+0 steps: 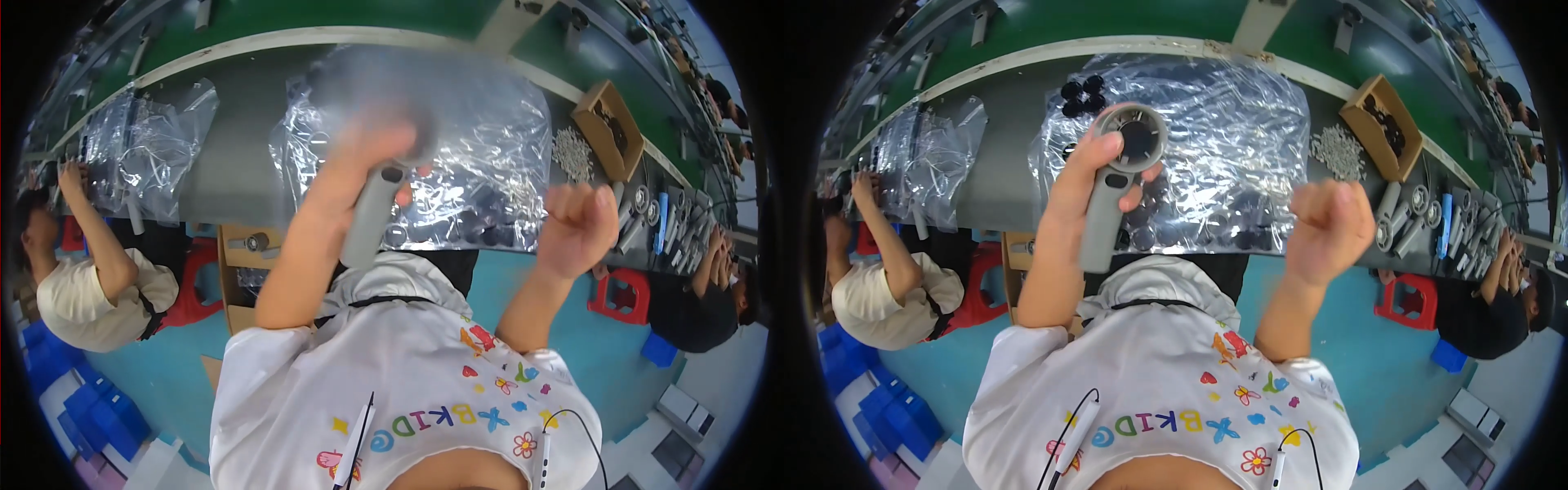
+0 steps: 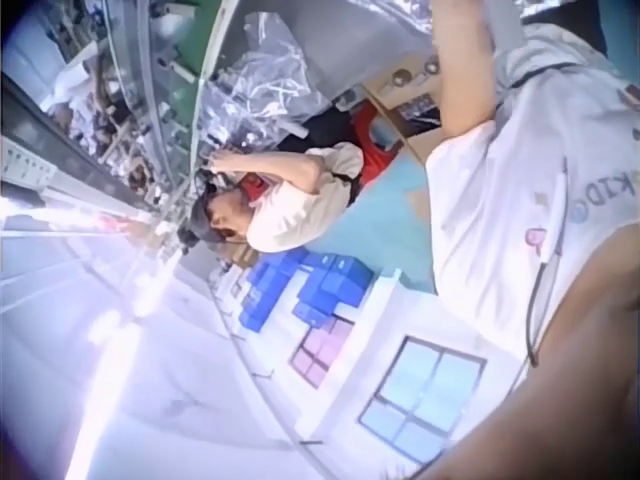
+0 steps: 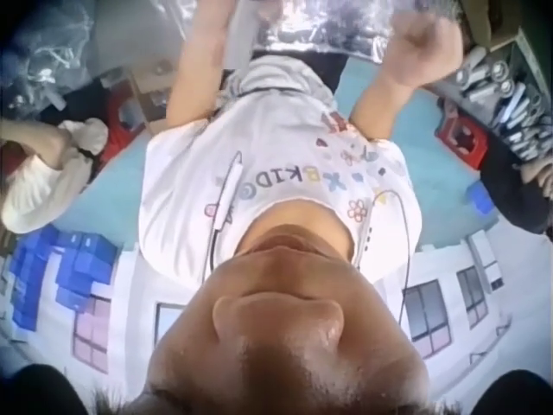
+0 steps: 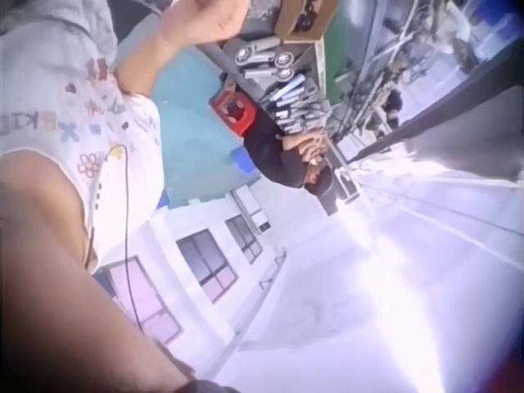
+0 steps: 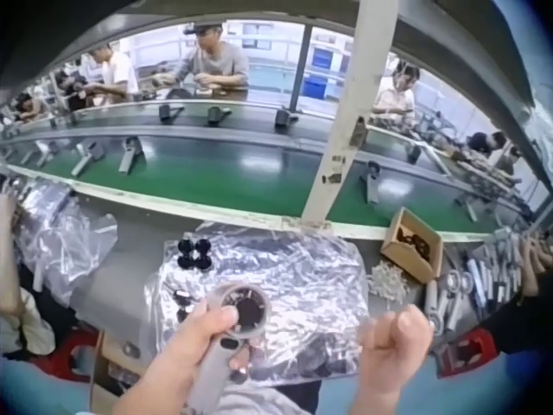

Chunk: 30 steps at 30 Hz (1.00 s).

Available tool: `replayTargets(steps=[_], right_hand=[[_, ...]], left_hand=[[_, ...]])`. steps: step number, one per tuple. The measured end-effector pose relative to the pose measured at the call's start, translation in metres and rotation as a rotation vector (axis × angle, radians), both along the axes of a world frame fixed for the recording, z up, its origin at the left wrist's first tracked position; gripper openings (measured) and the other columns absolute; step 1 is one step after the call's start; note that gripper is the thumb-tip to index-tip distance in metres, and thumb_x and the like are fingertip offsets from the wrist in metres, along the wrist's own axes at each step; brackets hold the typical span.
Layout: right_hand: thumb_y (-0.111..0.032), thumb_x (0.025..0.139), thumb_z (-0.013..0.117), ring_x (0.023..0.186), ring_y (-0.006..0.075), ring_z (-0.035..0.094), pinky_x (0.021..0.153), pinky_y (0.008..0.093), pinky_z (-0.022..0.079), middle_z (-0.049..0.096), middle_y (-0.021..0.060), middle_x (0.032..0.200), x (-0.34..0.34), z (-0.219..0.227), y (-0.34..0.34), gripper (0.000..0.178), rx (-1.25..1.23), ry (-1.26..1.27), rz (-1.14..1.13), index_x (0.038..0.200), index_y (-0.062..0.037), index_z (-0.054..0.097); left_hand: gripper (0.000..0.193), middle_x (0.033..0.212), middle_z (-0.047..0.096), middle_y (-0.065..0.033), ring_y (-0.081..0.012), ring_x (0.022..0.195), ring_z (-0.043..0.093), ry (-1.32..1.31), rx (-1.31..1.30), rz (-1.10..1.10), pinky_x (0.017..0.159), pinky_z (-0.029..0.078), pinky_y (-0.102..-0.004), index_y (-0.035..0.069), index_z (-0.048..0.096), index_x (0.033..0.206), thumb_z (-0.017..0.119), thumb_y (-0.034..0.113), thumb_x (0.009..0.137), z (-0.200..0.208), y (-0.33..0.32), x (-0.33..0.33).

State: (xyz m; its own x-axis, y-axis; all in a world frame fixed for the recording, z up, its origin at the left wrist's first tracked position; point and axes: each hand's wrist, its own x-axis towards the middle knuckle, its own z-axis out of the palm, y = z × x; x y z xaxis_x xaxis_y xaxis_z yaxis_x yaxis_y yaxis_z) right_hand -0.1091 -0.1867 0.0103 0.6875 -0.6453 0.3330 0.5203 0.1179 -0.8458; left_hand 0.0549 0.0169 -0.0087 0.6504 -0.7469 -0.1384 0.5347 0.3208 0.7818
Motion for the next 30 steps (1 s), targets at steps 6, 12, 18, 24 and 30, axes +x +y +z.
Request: replayTargets(steps=[6,12,18,24,30], right_hand=[[-0.013,0.104,0.05,0.049,0.0089,0.021,0.051,0.0305,0.026,0.022,-0.0032,0.059,-0.045,-0.038,-0.047,0.04,0.003,0.242,-0.324,0.069,-0.0128,0.031],[-0.013,0.103,0.054,0.047,0.0071,0.023,0.047,0.028,0.02,0.025,-0.004,0.057,-0.053,-0.086,-0.062,0.043,0.04,0.381,-0.505,0.068,-0.0134,0.03],[-0.009,0.101,0.06,0.059,0.0027,0.025,0.052,0.0248,0.018,0.032,-0.0075,0.061,-0.041,-0.113,-0.058,0.045,-0.278,0.577,-0.658,0.064,-0.0113,0.034],[-0.006,0.098,0.064,0.065,0.0035,0.026,0.055,0.0245,0.021,0.031,-0.008,0.065,-0.036,-0.106,-0.052,0.046,-0.286,0.61,-0.681,0.065,-0.0078,0.032],[-0.005,0.098,0.064,0.065,0.004,0.024,0.055,0.0244,0.02,0.029,-0.0079,0.065,-0.033,-0.108,-0.052,0.047,-0.273,0.59,-0.691,0.065,-0.0079,0.031]], left_hand=[[0.039,0.105,0.07,-0.0127,-0.0219,0.087,0.071,-0.764,0.348,0.062,0.063,0.062,-0.0352,-0.001,0.063,0.12,0.062,0.033,0.099,-0.004,-0.017,0.144],[0.039,0.091,0.07,-0.0141,-0.0207,0.073,0.071,-0.329,0.381,0.332,0.06,0.061,-0.0318,-0.005,0.063,0.111,0.072,0.029,0.095,0.013,-0.079,0.25],[0.047,0.096,0.071,-0.0144,-0.0222,0.079,0.072,-0.139,0.28,0.364,0.069,0.064,-0.0375,-0.007,0.063,0.112,0.073,0.035,0.094,-0.05,-0.111,0.368],[0.072,0.118,0.072,-0.0195,-0.0348,0.117,0.065,-0.785,1.112,0.469,0.099,0.05,-0.0427,0.006,0.075,0.116,0.055,0.07,0.089,-0.074,-0.102,0.406],[0.061,0.101,0.074,-0.0194,-0.0372,0.103,0.069,-1.193,1.338,0.785,0.096,0.051,-0.0448,0.009,0.077,0.105,0.048,0.061,0.094,-0.067,-0.013,0.452]])
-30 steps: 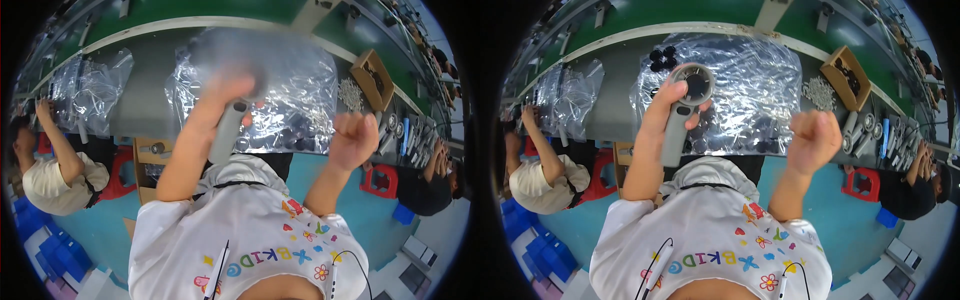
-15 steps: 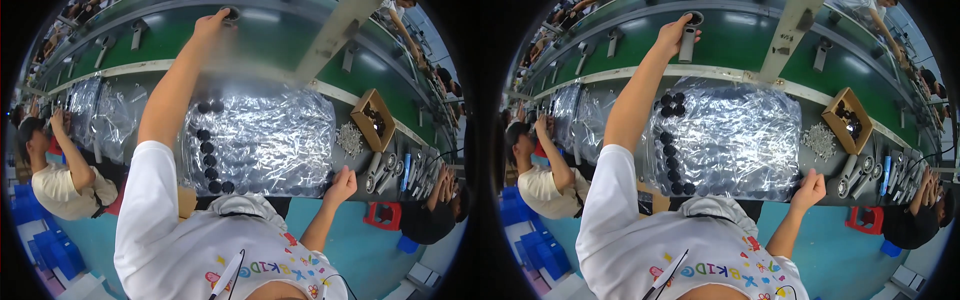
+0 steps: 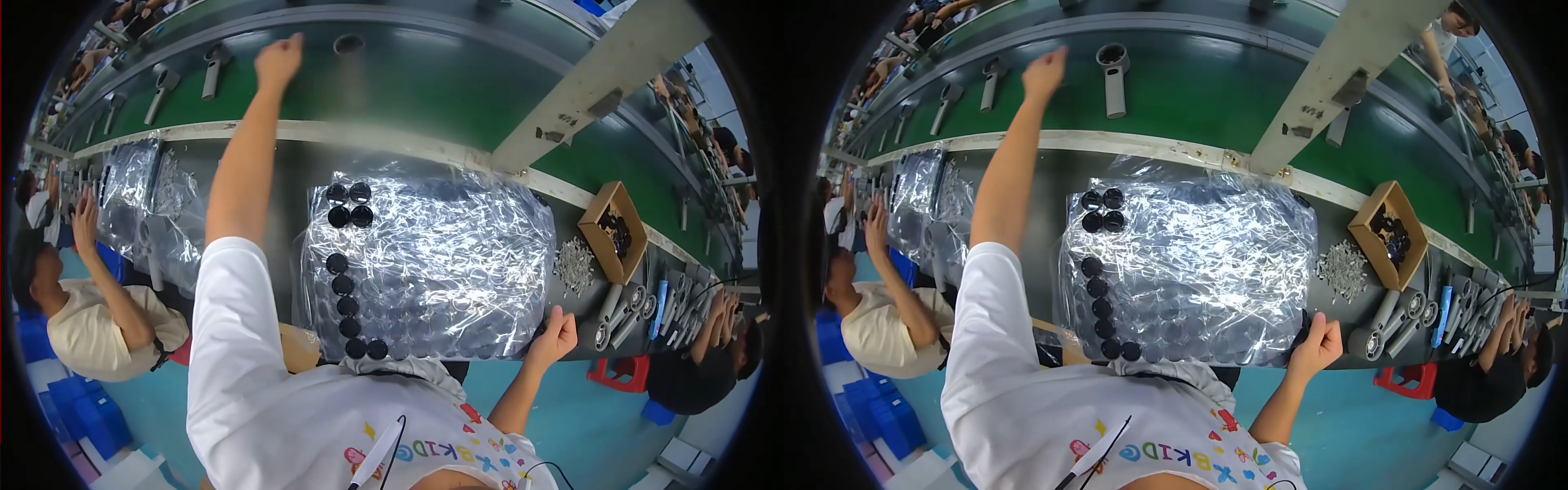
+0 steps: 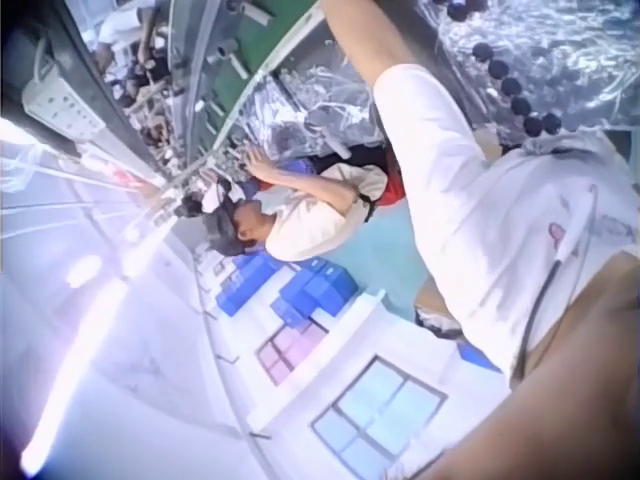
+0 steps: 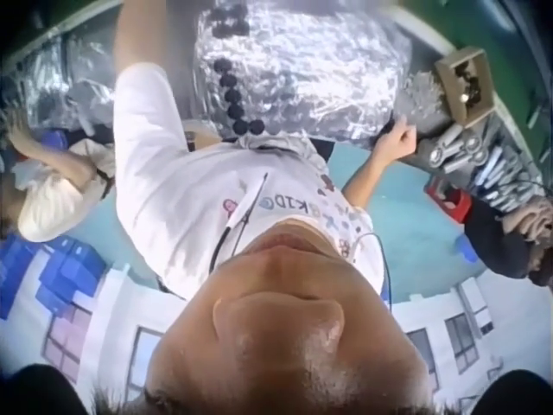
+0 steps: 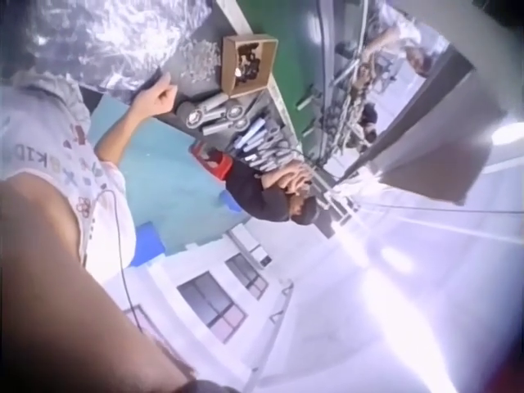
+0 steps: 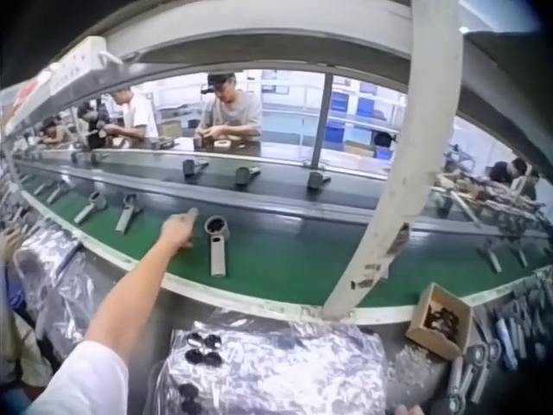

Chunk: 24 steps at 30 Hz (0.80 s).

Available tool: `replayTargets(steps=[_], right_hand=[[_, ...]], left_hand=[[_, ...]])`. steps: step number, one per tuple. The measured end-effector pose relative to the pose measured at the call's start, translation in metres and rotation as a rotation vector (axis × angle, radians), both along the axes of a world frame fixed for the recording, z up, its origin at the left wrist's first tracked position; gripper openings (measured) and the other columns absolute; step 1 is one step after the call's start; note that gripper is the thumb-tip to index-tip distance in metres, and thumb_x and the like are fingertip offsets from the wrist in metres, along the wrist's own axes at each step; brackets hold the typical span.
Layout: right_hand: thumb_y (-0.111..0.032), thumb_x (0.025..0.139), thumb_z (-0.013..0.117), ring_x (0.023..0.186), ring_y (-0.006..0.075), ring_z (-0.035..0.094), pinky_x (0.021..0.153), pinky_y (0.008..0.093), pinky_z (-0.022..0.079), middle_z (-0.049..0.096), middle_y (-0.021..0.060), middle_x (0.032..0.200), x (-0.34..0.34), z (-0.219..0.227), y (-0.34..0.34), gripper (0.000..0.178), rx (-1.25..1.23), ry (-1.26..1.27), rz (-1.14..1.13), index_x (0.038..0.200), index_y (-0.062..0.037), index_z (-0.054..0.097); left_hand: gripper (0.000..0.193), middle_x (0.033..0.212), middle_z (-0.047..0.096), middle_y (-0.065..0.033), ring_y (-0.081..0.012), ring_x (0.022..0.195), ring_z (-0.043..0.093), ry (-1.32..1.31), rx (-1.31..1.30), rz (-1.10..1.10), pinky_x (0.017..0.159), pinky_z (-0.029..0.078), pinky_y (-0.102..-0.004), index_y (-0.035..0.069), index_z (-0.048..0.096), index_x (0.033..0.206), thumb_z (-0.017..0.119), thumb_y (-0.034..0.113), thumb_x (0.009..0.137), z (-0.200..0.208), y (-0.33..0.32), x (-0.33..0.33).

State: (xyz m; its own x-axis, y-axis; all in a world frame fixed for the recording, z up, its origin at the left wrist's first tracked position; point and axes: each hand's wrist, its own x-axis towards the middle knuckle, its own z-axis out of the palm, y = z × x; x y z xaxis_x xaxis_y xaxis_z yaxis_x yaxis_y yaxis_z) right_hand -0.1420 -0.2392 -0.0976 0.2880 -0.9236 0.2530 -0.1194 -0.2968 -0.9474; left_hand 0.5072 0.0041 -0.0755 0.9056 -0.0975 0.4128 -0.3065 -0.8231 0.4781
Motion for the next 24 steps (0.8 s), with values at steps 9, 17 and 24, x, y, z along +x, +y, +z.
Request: replayTargets(steps=[9,17,24], right_hand=[[-0.006,0.099,0.063,0.066,0.003,0.024,0.056,0.0244,0.018,0.028,-0.0088,0.066,0.007,0.0,0.001,0.046,-0.019,0.029,0.009,0.066,-0.0103,0.031],[-0.005,0.097,0.065,0.064,0.0035,0.026,0.056,0.0237,0.021,0.032,-0.0077,0.063,0.002,0.0,0.0,0.045,-0.027,0.053,-0.004,0.065,-0.0083,0.034],[-0.005,0.097,0.066,0.063,0.0035,0.026,0.055,0.0242,0.021,0.032,-0.0077,0.064,0.005,-0.002,-0.001,0.045,-0.047,0.033,0.035,0.065,-0.0086,0.034]], left_hand=[[0.058,0.139,0.06,-0.0189,-0.0425,0.131,0.052,0.212,0.391,0.277,0.111,0.039,-0.0521,0.041,0.052,0.145,0.056,0.06,0.091,-0.046,0.235,0.081],[0.033,0.108,0.074,-0.011,-0.0366,0.104,0.068,-0.017,0.162,0.057,0.089,0.052,-0.0438,0.022,0.072,0.116,0.054,0.042,0.098,-0.061,0.201,0.08],[0.02,0.072,0.043,0.0042,-0.0108,0.067,0.049,0.607,-1.068,0.017,0.06,0.039,-0.029,0.02,0.068,0.114,0.06,0.03,0.098,0.049,0.162,-0.006]])
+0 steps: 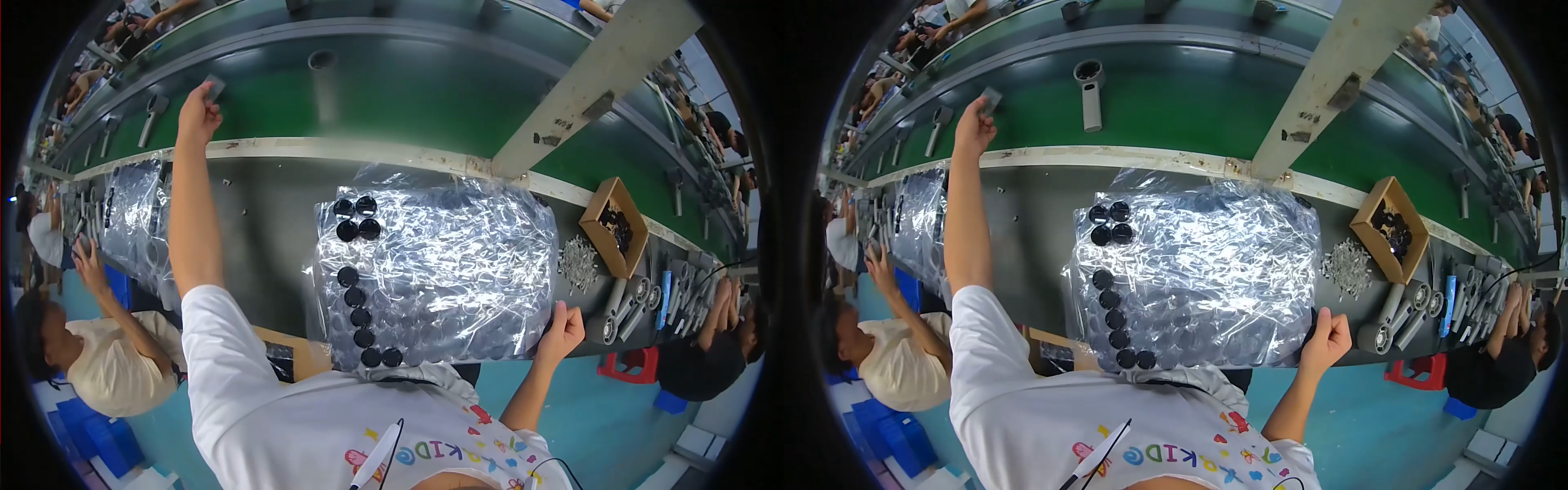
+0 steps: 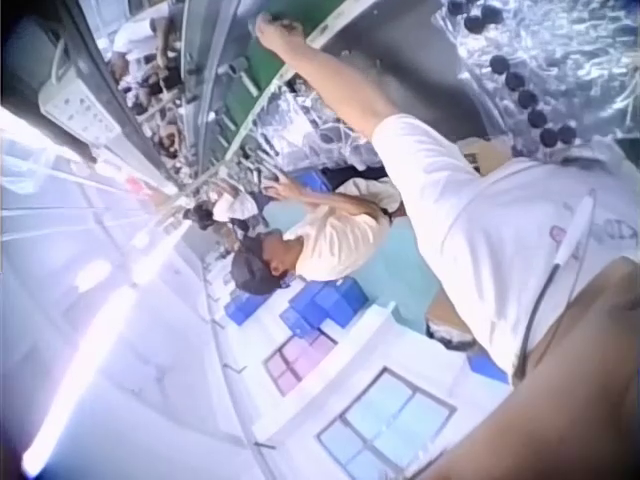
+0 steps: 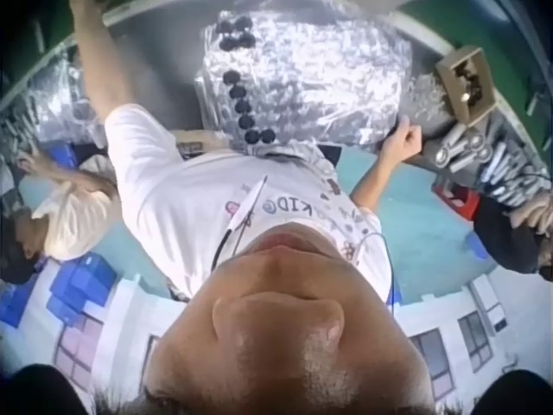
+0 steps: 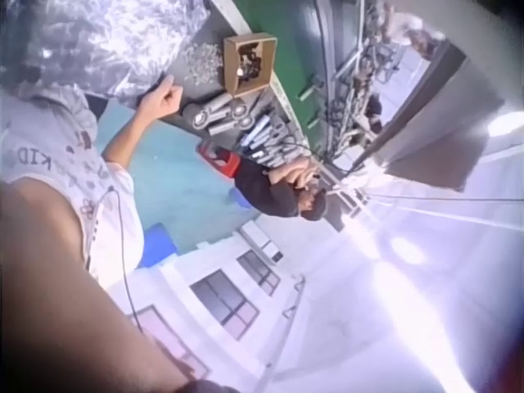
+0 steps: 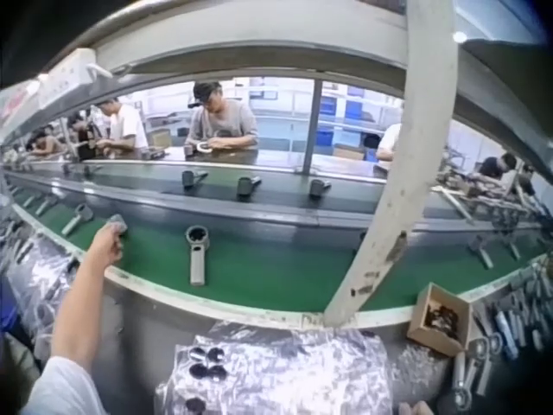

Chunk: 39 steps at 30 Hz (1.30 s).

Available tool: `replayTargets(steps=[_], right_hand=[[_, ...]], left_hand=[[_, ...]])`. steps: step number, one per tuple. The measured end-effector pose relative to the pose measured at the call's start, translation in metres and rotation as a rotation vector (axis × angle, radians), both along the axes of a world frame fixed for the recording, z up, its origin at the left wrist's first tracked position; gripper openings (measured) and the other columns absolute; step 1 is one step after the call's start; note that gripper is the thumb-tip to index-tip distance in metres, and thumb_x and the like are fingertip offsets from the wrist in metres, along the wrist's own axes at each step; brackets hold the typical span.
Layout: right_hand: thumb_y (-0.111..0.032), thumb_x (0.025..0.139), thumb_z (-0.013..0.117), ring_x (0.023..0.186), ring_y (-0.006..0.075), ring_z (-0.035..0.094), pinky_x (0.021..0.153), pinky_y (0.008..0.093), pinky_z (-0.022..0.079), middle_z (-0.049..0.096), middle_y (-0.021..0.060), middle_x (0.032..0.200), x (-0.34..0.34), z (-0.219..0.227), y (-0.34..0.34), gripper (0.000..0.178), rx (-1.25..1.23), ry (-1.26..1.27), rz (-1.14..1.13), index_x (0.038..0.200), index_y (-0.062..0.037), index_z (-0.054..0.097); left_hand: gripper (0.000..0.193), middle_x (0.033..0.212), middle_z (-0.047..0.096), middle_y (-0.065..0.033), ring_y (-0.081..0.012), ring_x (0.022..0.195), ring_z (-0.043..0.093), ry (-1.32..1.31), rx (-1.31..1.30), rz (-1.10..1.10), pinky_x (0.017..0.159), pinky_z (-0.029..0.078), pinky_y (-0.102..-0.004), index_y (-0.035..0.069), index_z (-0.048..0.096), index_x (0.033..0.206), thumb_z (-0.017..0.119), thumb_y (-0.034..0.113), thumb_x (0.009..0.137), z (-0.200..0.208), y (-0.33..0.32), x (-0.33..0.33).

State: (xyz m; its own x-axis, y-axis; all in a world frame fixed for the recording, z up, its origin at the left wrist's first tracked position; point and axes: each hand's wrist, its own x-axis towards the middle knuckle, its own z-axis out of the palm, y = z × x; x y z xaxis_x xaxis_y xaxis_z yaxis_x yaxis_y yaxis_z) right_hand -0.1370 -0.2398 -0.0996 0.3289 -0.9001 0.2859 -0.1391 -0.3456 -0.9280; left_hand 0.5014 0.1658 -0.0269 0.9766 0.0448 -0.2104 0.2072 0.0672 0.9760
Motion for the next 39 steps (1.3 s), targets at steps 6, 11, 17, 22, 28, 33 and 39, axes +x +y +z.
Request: replayTargets(steps=[6,11,17,22,28,33,39], right_hand=[[-0.007,0.098,0.065,0.064,0.0031,0.024,0.056,0.0249,0.02,0.029,-0.0092,0.065,-0.006,-0.003,-0.003,0.046,-0.031,0.004,0.007,0.066,-0.0106,0.032],[-0.007,0.096,0.068,0.063,0.0041,0.027,0.054,0.0257,0.022,0.032,-0.0076,0.064,-0.017,-0.008,-0.009,0.045,-0.055,0.044,-0.006,0.064,-0.0068,0.036],[-0.014,0.097,0.068,0.059,0.0027,0.038,0.051,0.0231,0.029,0.044,-0.0067,0.064,-0.015,0.002,-0.018,0.025,0.212,0.007,0.023,0.076,-0.0073,0.055],[-0.014,0.094,0.066,0.068,0.007,0.056,0.06,0.0248,0.045,0.064,-0.0006,0.082,-0.016,0.025,-0.037,0.016,0.05,0.184,0.036,0.106,-0.0026,0.067],[-0.013,0.083,0.072,0.069,0.0258,0.067,0.067,0.0367,0.054,0.067,0.0127,0.078,-0.019,0.023,-0.056,0.014,-0.258,0.402,-0.118,0.092,-0.0021,0.072],[-0.024,0.083,0.073,0.077,0.0324,0.069,0.072,0.0416,0.054,0.07,0.0145,0.081,-0.011,0.025,-0.059,0.022,-0.247,0.505,-0.124,0.088,-0.0029,0.073],[-0.027,0.088,0.07,0.085,0.0358,0.071,0.077,0.0425,0.055,0.072,0.0184,0.089,-0.006,0.02,-0.066,0.025,-0.271,0.573,-0.044,0.092,-0.002,0.072]], left_hand=[[0.057,0.104,0.063,-0.0108,-0.0245,0.09,0.066,-0.481,-0.123,-0.275,0.076,0.054,-0.0378,0.015,0.036,0.153,0.058,0.028,0.102,0.078,-0.029,-0.181],[0.055,0.096,0.062,-0.0112,-0.0226,0.08,0.065,0.027,-0.593,-0.788,0.075,0.054,-0.04,0.007,0.037,0.15,0.055,0.029,0.103,0.049,-0.07,-0.279],[0.046,0.08,0.054,-0.005,-0.0177,0.064,0.057,0.15,-0.676,-0.939,0.065,0.05,-0.039,0.002,0.046,0.13,0.068,0.017,0.092,0.035,-0.115,-0.383],[0.053,0.075,0.053,-0.0097,-0.0186,0.056,0.055,0.257,-0.815,-1.133,0.05,0.045,-0.0349,-0.006,0.043,0.132,0.069,0.015,0.091,0.024,-0.117,-0.448],[0.055,0.071,0.046,-0.0065,-0.0141,0.053,0.045,0.559,-0.652,-1.011,0.049,0.04,-0.0325,-0.005,0.037,0.141,0.062,0.011,0.095,0.003,-0.122,-0.494],[0.056,0.07,0.044,-0.0055,-0.0138,0.052,0.044,0.507,-0.648,-0.98,0.05,0.039,-0.0323,-0.003,0.037,0.143,0.061,0.011,0.094,-0.002,-0.115,-0.509],[0.048,0.073,0.047,-0.0056,-0.0143,0.055,0.047,0.496,-0.642,-0.94,0.052,0.041,-0.0321,-0.002,0.042,0.14,0.058,0.009,0.096,0.004,-0.118,-0.508]])
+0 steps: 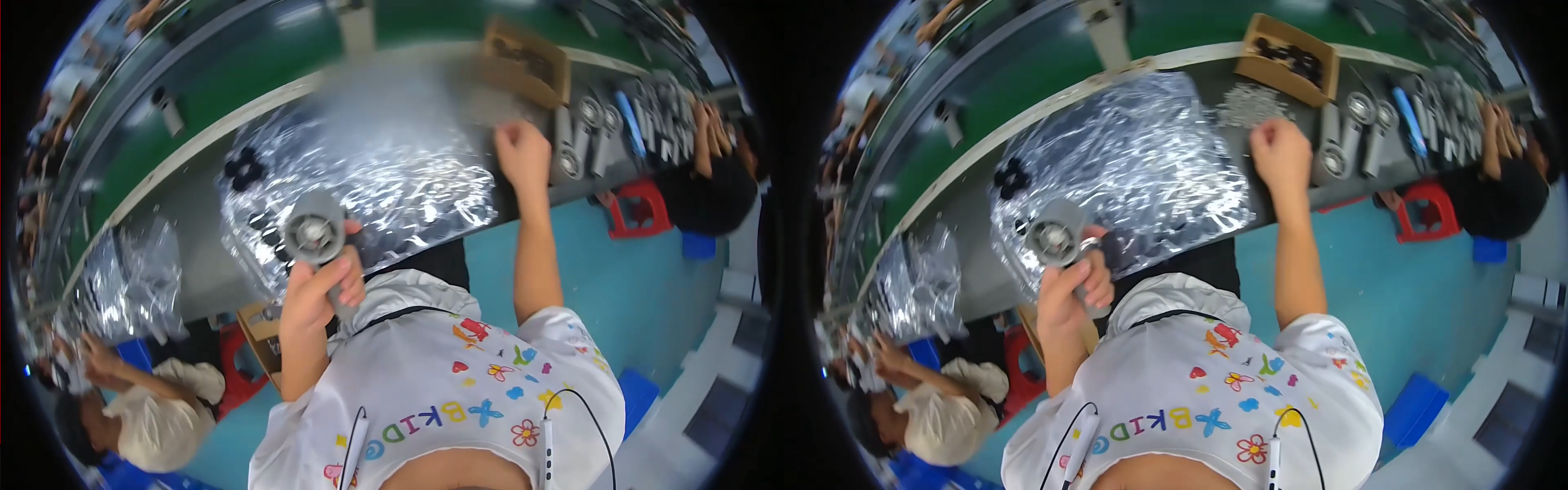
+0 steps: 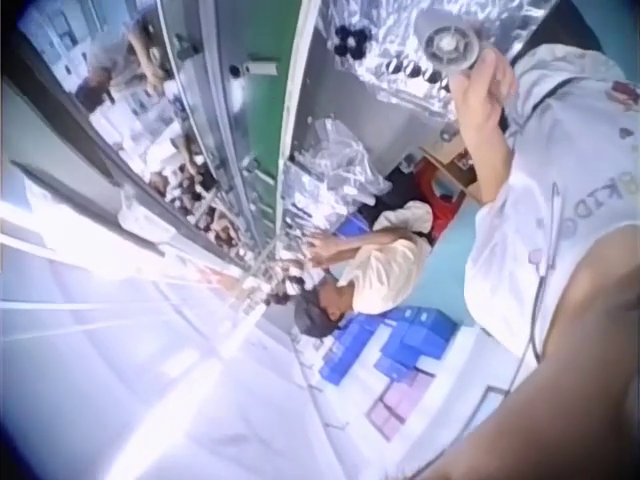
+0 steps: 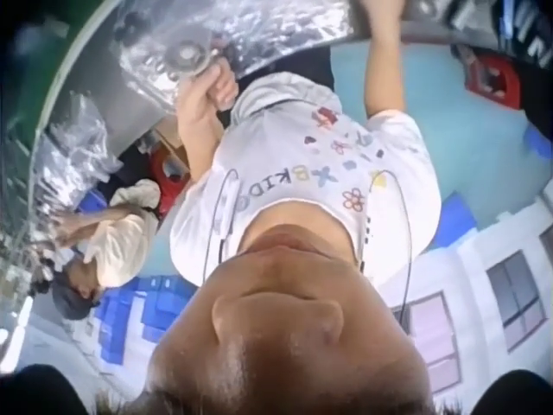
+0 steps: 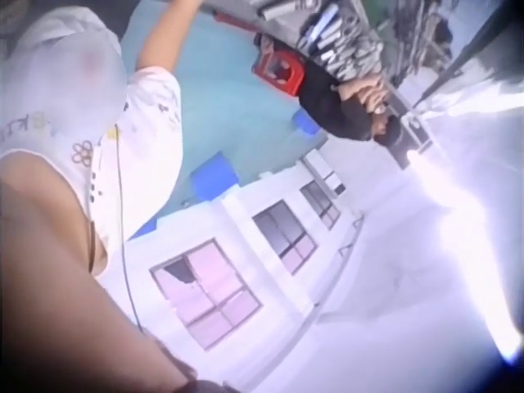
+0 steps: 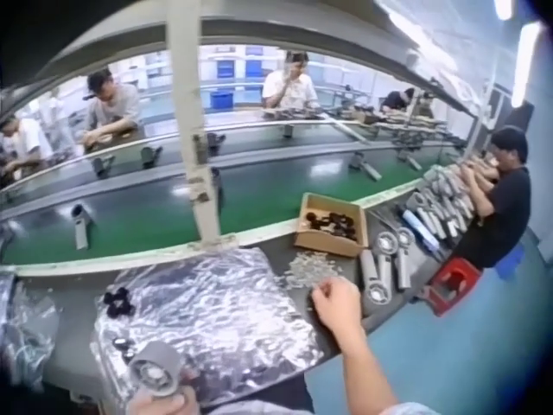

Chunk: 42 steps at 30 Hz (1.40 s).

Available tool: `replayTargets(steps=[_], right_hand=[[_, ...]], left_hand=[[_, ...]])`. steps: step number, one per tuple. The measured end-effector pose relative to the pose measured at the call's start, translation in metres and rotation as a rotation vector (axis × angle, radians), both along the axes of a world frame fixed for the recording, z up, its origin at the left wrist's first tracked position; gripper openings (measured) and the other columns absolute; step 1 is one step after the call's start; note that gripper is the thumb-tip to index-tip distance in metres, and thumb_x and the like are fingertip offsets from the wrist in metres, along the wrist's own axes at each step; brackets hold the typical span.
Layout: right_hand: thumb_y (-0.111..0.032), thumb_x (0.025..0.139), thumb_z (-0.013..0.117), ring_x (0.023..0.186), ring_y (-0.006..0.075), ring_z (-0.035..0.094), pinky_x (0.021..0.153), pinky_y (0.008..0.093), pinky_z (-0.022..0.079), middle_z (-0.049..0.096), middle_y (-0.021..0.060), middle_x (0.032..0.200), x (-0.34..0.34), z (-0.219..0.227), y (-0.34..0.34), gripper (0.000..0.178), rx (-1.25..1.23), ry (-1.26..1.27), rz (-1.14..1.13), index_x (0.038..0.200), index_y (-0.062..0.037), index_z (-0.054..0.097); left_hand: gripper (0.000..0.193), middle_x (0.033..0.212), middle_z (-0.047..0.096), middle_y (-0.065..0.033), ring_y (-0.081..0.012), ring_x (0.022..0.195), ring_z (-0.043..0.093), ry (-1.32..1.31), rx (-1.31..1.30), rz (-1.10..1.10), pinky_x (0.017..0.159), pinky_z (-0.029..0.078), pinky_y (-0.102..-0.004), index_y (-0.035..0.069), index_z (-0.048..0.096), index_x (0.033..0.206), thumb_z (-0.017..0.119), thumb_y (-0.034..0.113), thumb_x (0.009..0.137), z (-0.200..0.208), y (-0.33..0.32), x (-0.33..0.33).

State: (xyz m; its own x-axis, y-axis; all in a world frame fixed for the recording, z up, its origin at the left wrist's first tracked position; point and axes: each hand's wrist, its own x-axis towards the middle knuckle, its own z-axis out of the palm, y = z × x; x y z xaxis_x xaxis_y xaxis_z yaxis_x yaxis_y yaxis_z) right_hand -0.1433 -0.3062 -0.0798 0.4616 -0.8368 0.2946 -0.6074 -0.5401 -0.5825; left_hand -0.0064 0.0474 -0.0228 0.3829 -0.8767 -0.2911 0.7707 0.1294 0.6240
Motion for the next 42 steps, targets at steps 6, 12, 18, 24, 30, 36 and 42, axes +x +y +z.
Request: replayTargets(steps=[6,12,18,24,30,36,42], right_hand=[[-0.02,0.096,0.068,0.069,0.0092,0.063,0.063,0.023,0.05,0.068,0.0043,0.084,-0.003,0.02,0.007,0.019,0.183,-0.252,-0.004,0.099,-0.0006,0.064],[-0.006,0.093,0.071,0.07,0.0104,0.063,0.058,0.0226,0.049,0.068,0.0044,0.087,0.026,0.067,0.045,0.012,0.475,-0.68,0.211,0.102,0.0009,0.068],[0.001,0.092,0.07,0.074,0.0155,0.069,0.064,0.0276,0.056,0.072,0.0087,0.093,0.062,0.099,0.135,0.013,0.859,-0.646,0.697,0.104,0.0045,0.069],[0.002,0.088,0.073,0.085,0.0145,0.068,0.072,0.0264,0.055,0.071,0.0103,0.1,0.087,0.095,0.169,0.01,0.655,-0.48,0.882,0.098,0.0027,0.072],[-0.001,0.083,0.077,0.08,0.0125,0.063,0.068,0.026,0.053,0.061,0.0055,0.102,0.09,0.085,0.176,0.013,0.501,-0.456,0.992,0.095,-0.0043,0.079],[-0.003,0.083,0.078,0.081,0.0129,0.063,0.069,0.0267,0.051,0.06,0.0048,0.102,0.093,0.085,0.172,0.011,0.488,-0.417,1.06,0.094,-0.0047,0.08],[0.0,0.083,0.076,0.086,0.0197,0.064,0.076,0.0309,0.052,0.062,0.011,0.104,0.092,0.089,0.184,0.018,0.299,-0.312,1.078,0.101,-0.0026,0.079]], left_hand=[[0.032,0.079,0.05,-0.0052,-0.0148,0.062,0.051,0.109,0.046,0.085,0.057,0.045,-0.0336,0.003,0.05,0.13,0.057,0.011,0.099,0.0,-0.014,0.006],[0.029,0.082,0.052,-0.0062,-0.0152,0.064,0.052,0.172,0.045,0.164,0.059,0.045,-0.0343,0.005,0.052,0.126,0.058,0.012,0.099,0.0,-0.017,0.009],[0.029,0.086,0.055,-0.0071,-0.0158,0.067,0.056,0.092,0.099,0.184,0.061,0.048,-0.0339,0.006,0.045,0.12,0.062,0.011,0.097,0.002,-0.017,0.004],[0.031,0.089,0.058,-0.0061,-0.014,0.068,0.058,-0.131,0.136,0.296,0.063,0.05,-0.0318,0.002,0.043,0.121,0.062,0.009,0.097,0.002,-0.019,-0.003],[0.04,0.091,0.057,-0.0044,-0.0105,0.068,0.056,-0.326,0.139,0.316,0.062,0.049,-0.0279,0.0,0.039,0.132,0.06,0.006,0.099,0.008,-0.01,-0.004],[0.046,0.091,0.056,-0.0042,-0.0085,0.068,0.055,-0.422,0.14,0.303,0.058,0.049,-0.0262,-0.001,0.035,0.139,0.059,0.008,0.1,0.004,-0.006,-0.004],[0.047,0.094,0.056,-0.0053,-0.0101,0.068,0.055,-0.337,0.13,0.313,0.059,0.05,-0.0278,-0.001,0.035,0.141,0.058,0.007,0.101,0.004,0.001,-0.001]])
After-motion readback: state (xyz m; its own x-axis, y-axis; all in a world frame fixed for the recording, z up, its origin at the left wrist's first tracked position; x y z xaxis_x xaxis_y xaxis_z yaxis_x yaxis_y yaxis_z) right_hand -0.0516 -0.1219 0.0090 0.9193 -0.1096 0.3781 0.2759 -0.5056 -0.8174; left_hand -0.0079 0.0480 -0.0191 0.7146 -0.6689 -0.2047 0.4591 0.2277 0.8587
